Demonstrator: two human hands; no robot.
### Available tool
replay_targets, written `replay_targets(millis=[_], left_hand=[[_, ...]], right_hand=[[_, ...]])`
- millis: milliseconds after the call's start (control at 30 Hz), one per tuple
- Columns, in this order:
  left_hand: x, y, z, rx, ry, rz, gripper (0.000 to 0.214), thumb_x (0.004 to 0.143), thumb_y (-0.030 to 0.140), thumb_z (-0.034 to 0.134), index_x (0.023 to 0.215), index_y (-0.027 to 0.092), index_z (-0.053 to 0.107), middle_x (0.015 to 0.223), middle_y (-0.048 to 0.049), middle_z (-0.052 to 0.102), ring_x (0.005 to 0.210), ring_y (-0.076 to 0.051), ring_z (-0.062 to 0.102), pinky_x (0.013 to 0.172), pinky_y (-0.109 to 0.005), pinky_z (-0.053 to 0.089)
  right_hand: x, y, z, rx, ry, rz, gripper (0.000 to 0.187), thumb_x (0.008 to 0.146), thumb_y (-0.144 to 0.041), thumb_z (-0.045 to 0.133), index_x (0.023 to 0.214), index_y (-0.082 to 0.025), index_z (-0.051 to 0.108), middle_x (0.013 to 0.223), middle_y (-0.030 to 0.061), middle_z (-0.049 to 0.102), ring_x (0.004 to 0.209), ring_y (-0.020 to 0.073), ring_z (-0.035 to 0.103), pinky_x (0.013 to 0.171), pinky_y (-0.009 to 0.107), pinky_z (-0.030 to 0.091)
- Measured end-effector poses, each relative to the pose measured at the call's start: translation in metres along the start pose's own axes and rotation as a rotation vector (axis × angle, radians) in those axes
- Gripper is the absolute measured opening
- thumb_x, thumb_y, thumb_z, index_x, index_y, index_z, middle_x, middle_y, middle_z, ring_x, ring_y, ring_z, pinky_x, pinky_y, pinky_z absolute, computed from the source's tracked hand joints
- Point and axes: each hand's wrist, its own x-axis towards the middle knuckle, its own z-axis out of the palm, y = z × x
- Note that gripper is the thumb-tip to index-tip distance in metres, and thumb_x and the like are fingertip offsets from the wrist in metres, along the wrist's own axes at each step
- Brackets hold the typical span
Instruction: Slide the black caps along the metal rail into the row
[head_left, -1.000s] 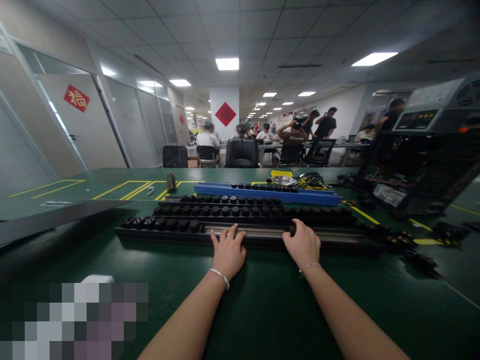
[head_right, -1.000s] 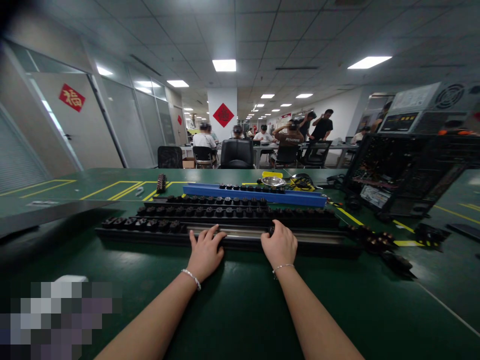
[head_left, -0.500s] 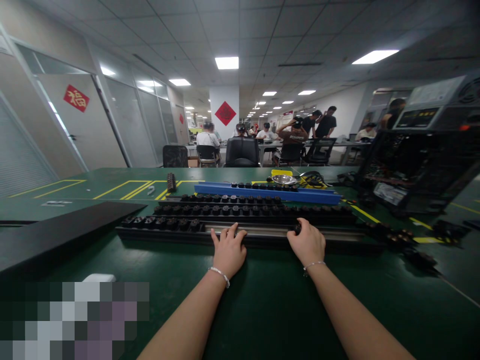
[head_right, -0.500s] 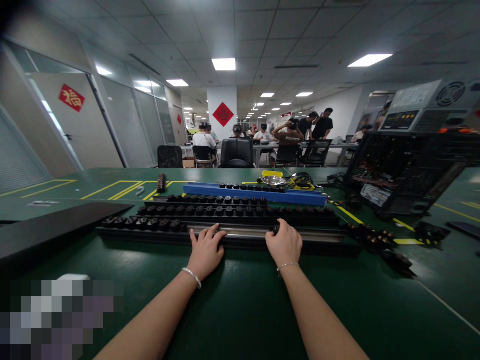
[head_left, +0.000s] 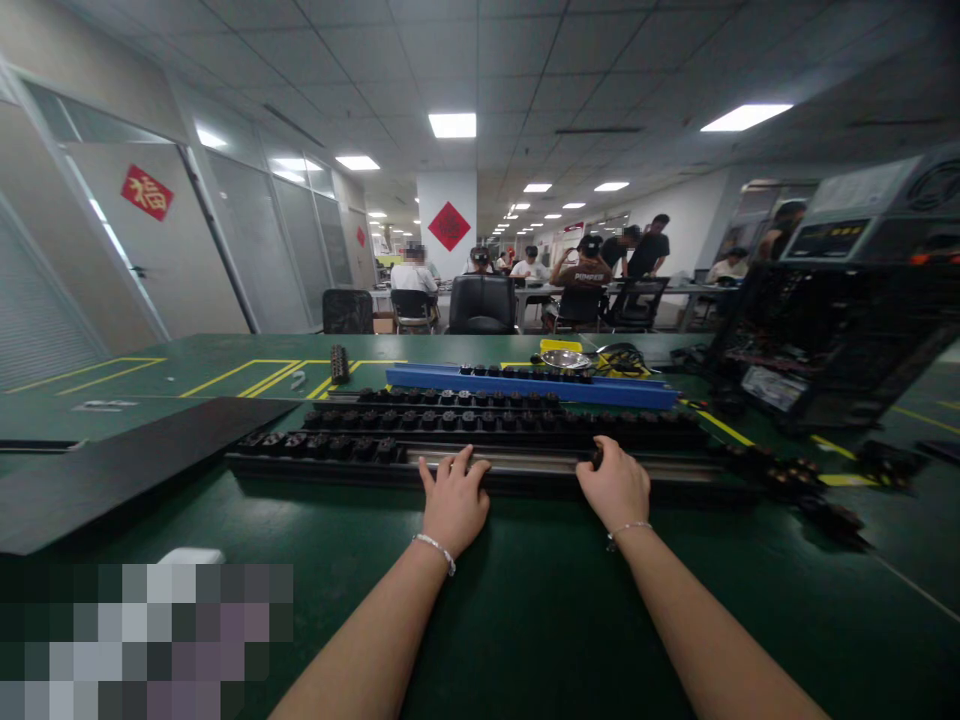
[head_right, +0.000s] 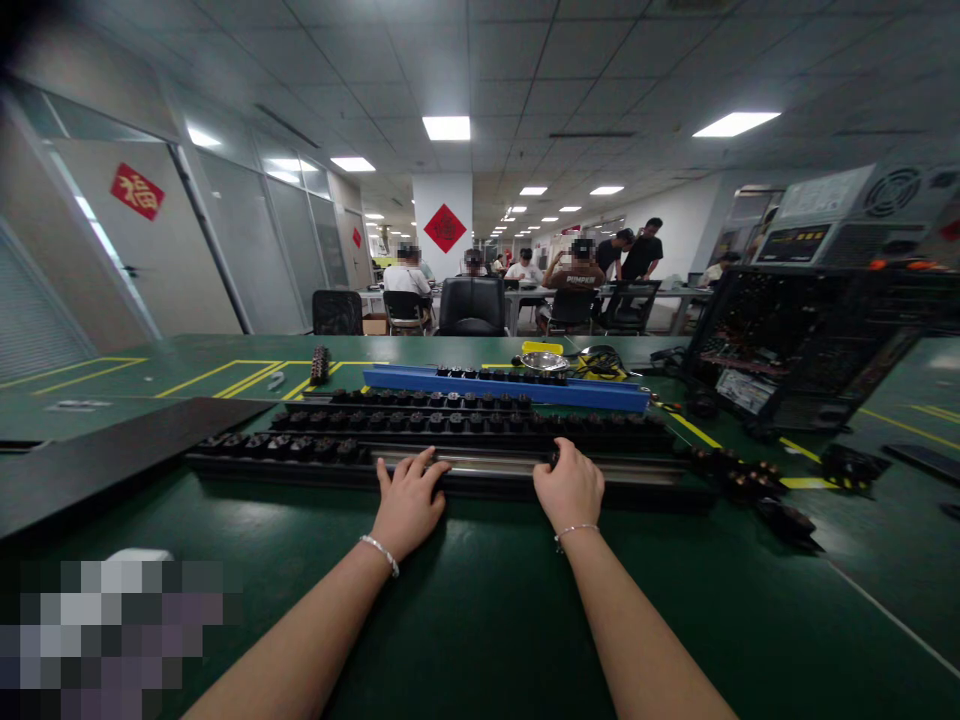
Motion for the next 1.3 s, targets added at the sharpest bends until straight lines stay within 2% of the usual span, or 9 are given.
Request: replay_targets(millis=[1300], left_hand=[[0.001, 0.001, -0.001, 0.002, -0.016, -0.011, 0.038, 0.077, 0.024, 0.051, 0.114, 0.034, 0.057, 0.137, -0.0013, 0.046, 0.120, -0.027, 0.042, 0.106, -0.065, 0.007]], right_hand=[[0.008, 0.017, -0.004, -0.053, 0.025, 0.009, 0.043, 0.073, -0.025, 0.043, 0.114, -0.015, 0.055, 0.104, 0.0101, 0.065, 0.101, 0.0231, 0.056, 0.090, 0.037, 0.036]])
